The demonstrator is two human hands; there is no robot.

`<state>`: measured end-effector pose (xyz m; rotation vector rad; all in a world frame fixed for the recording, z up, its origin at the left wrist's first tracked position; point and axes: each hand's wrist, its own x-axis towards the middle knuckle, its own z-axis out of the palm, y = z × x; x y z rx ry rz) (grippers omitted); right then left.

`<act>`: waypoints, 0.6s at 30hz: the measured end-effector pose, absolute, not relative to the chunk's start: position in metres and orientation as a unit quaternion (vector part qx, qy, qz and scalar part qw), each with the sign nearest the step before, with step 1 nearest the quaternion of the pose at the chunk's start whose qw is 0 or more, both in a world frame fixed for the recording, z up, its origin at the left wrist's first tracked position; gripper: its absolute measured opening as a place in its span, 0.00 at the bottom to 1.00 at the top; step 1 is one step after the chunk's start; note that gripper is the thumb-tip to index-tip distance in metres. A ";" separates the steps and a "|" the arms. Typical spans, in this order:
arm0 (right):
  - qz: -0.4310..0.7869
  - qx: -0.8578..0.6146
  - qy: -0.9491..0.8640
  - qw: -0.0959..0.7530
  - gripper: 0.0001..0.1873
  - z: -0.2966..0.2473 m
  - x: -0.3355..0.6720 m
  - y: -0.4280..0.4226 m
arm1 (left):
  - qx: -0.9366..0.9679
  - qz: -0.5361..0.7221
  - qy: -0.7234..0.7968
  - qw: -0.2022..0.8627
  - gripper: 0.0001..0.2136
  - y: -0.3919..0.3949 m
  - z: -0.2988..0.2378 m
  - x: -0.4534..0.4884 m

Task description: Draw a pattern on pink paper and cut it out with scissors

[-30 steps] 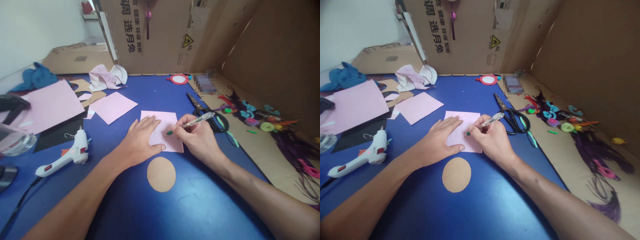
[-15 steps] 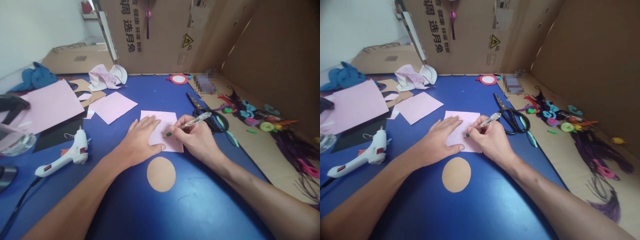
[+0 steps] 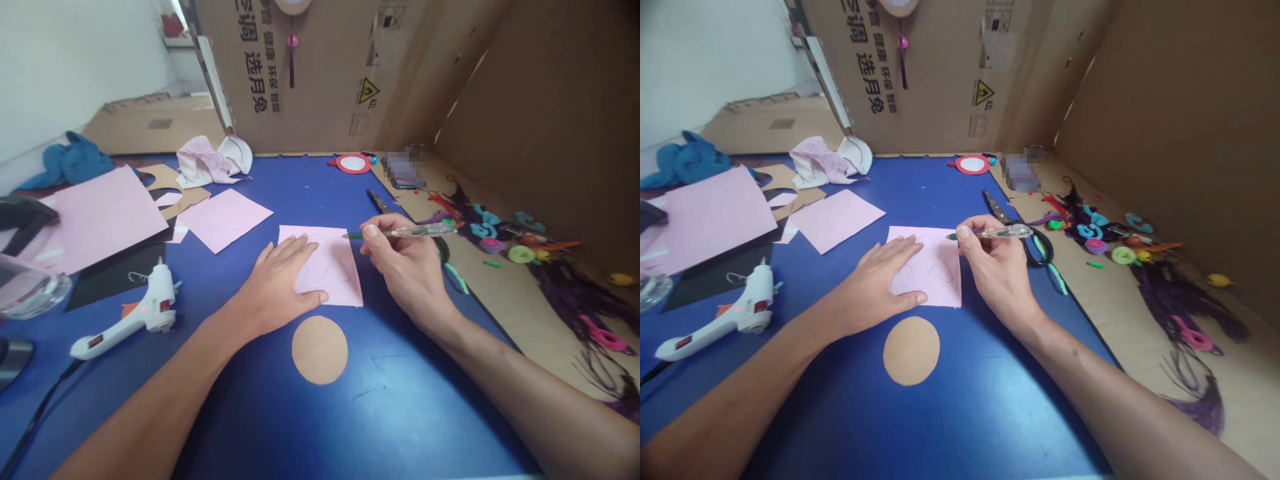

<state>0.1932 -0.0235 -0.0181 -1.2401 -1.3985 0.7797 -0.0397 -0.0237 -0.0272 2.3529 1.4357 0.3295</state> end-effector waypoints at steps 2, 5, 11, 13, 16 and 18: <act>0.328 -0.510 -0.576 0.548 0.21 -0.018 0.196 -0.022 | 0.829 0.122 0.511 0.192 0.41 -0.023 -0.024 -0.041; 0.338 -0.499 -0.567 0.562 0.21 -0.016 0.199 -0.022 | 0.813 0.163 0.522 0.200 0.38 -0.020 -0.017 -0.045; 0.356 -0.507 -0.553 0.558 0.20 -0.011 0.200 -0.021 | 0.767 0.234 0.568 0.184 0.34 -0.012 -0.012 -0.055; 0.352 -0.508 -0.555 0.556 0.18 -0.011 0.202 -0.020 | 0.765 0.239 0.571 0.180 0.34 -0.011 -0.012 -0.057; 0.326 -0.523 -0.574 0.539 0.15 -0.012 0.208 -0.016 | 0.768 0.240 0.567 0.175 0.34 -0.011 -0.011 -0.058; 0.306 -0.547 -0.605 0.491 0.12 -0.012 0.213 -0.015 | 0.773 0.234 0.564 0.174 0.34 -0.012 -0.010 -0.058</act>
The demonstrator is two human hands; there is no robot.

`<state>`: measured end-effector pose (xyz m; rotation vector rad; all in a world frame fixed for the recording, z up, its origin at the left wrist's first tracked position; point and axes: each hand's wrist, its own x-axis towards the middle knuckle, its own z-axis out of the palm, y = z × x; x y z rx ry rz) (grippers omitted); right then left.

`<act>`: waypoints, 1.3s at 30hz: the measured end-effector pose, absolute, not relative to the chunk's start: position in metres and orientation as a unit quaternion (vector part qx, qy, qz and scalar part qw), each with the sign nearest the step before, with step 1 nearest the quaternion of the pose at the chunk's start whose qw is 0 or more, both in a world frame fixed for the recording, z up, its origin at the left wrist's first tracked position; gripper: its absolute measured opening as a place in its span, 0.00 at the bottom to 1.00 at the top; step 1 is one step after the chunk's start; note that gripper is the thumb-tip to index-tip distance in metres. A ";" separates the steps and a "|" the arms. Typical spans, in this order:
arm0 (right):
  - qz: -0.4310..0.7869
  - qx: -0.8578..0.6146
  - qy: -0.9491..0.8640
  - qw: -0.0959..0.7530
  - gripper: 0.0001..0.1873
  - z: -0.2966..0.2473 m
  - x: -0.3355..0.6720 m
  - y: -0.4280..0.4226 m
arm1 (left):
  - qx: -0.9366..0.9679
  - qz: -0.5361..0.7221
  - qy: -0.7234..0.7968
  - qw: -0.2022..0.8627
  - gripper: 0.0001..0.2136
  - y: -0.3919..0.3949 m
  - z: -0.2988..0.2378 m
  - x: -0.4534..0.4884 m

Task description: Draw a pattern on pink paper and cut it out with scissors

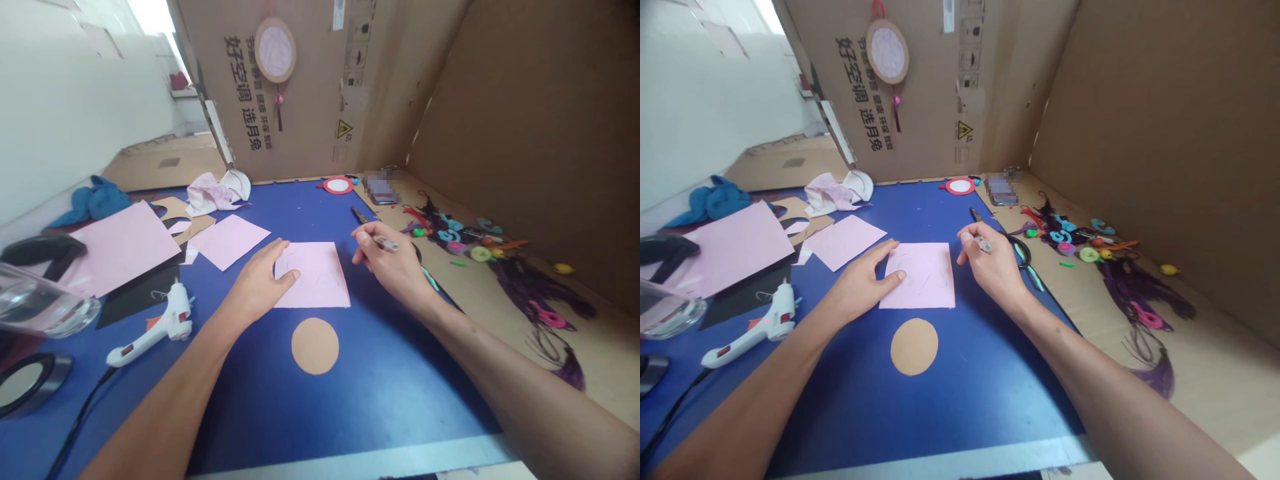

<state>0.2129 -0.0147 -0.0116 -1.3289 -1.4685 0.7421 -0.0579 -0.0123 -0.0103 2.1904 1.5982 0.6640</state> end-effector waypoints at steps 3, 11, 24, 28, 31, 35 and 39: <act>0.263 -0.582 -0.668 0.382 0.05 -0.010 0.217 -0.015 | 0.785 0.207 0.556 0.179 0.36 -0.013 -0.009 -0.059; 0.078 -0.635 -0.735 0.224 0.09 -0.010 0.209 -0.023 | 0.806 0.160 0.540 0.183 0.41 -0.013 -0.004 -0.066; 0.173 -0.643 -0.728 0.164 0.05 0.001 0.197 -0.034 | 0.815 0.134 0.549 0.132 0.39 -0.016 -0.020 -0.058; 0.184 -0.641 -0.725 0.172 0.07 -0.003 0.201 -0.030 | 0.806 0.127 0.567 0.115 0.39 -0.016 -0.025 -0.054; 0.158 -0.663 -0.718 0.144 0.07 -0.003 0.202 -0.030 | 0.797 0.114 0.585 0.102 0.39 -0.016 -0.029 -0.050; 0.124 -0.672 -0.722 0.103 0.07 0.001 0.201 -0.034 | 0.792 0.110 0.595 0.084 0.37 -0.019 -0.030 -0.045; 0.136 -0.668 -0.726 0.090 0.13 0.004 0.200 -0.036 | 0.790 0.107 0.599 0.082 0.37 -0.020 -0.029 -0.043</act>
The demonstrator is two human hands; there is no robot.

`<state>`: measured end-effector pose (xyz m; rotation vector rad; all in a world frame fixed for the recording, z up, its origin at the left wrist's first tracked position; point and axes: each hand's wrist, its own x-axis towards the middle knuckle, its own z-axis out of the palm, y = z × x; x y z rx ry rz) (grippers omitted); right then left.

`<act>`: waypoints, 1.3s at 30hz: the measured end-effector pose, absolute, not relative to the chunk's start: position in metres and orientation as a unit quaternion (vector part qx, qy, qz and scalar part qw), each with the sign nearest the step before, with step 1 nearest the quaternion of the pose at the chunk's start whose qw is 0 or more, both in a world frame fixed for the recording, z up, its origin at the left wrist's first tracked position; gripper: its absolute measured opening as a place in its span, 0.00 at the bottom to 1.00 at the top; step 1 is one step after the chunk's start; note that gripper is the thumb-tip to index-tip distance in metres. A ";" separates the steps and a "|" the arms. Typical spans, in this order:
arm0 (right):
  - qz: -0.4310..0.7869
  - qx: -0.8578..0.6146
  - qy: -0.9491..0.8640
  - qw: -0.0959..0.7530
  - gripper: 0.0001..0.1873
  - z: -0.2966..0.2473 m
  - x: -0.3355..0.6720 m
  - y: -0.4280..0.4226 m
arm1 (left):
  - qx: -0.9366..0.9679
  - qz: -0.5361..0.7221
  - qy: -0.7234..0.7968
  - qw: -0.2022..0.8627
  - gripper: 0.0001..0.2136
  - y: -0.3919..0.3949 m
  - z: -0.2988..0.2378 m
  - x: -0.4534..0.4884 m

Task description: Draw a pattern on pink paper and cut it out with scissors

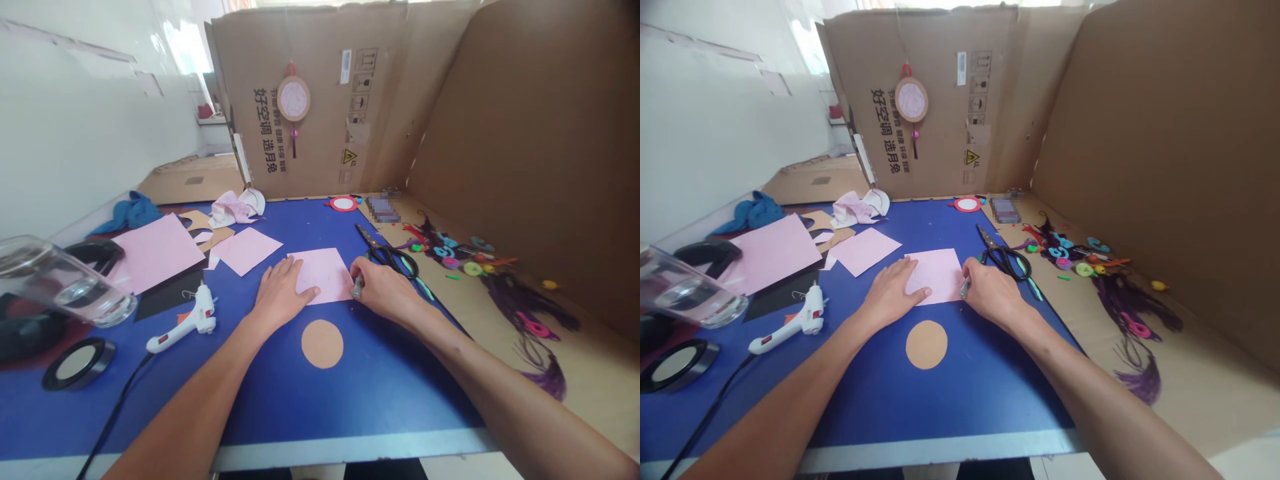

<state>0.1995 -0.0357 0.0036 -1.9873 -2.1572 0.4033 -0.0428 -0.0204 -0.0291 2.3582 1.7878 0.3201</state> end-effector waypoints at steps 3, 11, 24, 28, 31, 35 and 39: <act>0.147 -0.672 -0.719 0.095 0.17 0.002 0.199 -0.035 | 0.789 0.111 0.598 0.087 0.37 -0.020 -0.028 -0.043; 0.173 -0.653 -0.714 0.186 0.16 -0.003 0.203 -0.031 | 0.788 0.129 0.593 0.106 0.37 -0.019 -0.028 -0.042; 0.272 -0.474 -0.668 0.504 0.13 -0.012 0.219 -0.016 | 0.735 0.272 0.590 0.197 0.35 -0.009 -0.029 -0.049; 0.299 -0.445 -0.644 0.546 0.15 -0.008 0.218 -0.014 | 0.642 0.400 0.572 0.316 0.38 -0.003 -0.029 -0.050; 0.326 -0.427 -0.627 0.564 0.18 -0.004 0.217 -0.013 | 0.520 0.497 0.526 0.455 0.38 -0.003 -0.022 -0.050; 0.343 -0.419 -0.622 0.565 0.20 0.002 0.217 -0.013 | 0.384 0.533 0.426 0.622 0.23 -0.005 -0.010 -0.052; 0.342 -0.427 -0.626 0.555 0.21 0.004 0.217 -0.014 | 0.322 0.511 0.417 0.679 0.09 -0.006 -0.004 -0.055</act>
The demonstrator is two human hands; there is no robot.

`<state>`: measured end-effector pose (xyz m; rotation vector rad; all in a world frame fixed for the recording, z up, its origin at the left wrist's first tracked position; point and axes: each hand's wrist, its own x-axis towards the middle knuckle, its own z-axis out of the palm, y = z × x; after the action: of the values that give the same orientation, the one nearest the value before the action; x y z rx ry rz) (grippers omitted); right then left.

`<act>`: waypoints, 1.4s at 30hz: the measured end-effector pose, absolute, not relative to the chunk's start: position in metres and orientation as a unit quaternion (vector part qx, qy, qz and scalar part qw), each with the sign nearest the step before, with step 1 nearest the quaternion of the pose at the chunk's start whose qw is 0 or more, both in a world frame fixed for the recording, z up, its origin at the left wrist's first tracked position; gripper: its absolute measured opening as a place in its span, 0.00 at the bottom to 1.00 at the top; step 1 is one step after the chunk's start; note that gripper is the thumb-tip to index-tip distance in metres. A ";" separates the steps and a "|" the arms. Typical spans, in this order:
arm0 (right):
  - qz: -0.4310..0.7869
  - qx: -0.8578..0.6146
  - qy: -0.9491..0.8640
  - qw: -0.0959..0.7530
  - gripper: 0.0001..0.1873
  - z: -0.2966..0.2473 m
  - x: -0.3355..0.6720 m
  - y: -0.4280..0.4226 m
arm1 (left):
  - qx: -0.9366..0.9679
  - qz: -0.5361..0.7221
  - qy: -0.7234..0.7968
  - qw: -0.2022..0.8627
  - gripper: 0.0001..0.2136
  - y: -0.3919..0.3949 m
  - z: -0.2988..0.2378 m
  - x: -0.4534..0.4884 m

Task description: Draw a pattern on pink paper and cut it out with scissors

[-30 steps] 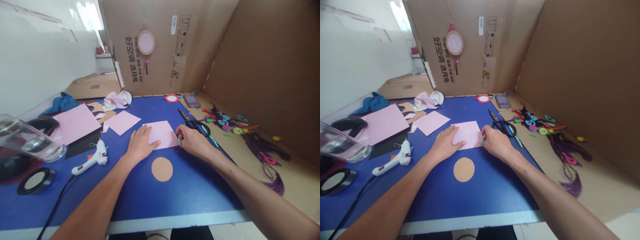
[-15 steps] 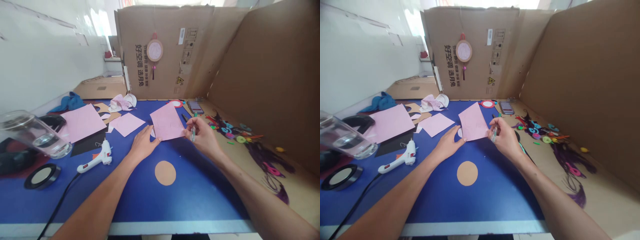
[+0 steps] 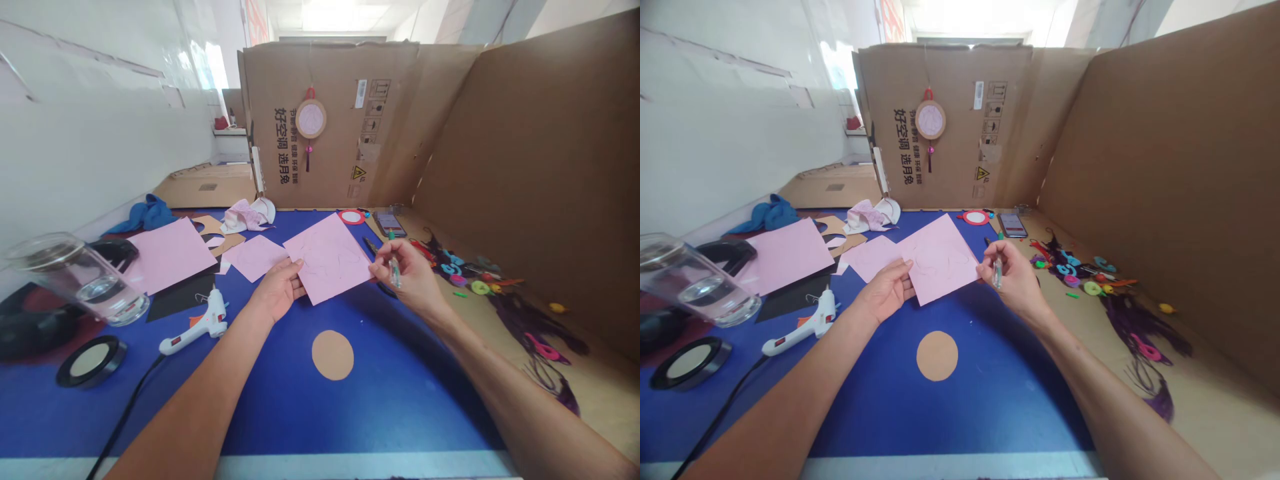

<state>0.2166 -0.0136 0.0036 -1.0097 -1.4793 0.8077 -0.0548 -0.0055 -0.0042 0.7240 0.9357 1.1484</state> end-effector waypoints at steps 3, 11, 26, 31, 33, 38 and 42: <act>0.333 -0.436 -0.626 0.554 0.21 0.004 0.216 -0.013 | 0.305 0.515 0.422 0.681 0.06 -0.006 -0.004 -0.055; 0.340 -0.447 -0.575 0.595 0.22 0.003 0.214 -0.012 | 0.314 0.515 0.419 0.679 0.05 -0.009 -0.001 -0.053; 0.329 -0.456 -0.554 0.614 0.20 0.000 0.218 -0.007 | 0.352 0.487 0.409 0.686 0.11 -0.013 -0.008 -0.046; 0.324 -0.461 -0.553 0.614 0.20 -0.002 0.219 -0.005 | 0.371 0.462 0.411 0.693 0.12 -0.016 -0.008 -0.045; 0.328 -0.462 -0.548 0.616 0.20 -0.002 0.219 -0.005 | 0.374 0.454 0.410 0.697 0.12 -0.016 -0.008 -0.045; 0.359 -0.460 -0.523 0.621 0.21 -0.002 0.219 -0.007 | 0.361 0.465 0.410 0.697 0.11 -0.017 -0.008 -0.043; 0.380 -0.462 -0.516 0.613 0.24 -0.006 0.221 -0.006 | 0.357 0.470 0.409 0.696 0.09 -0.020 -0.009 -0.039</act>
<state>0.2206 -0.0061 -0.0063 -1.0645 -1.1904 0.8764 -0.0388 -0.0197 -0.0091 0.7958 0.9128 1.0481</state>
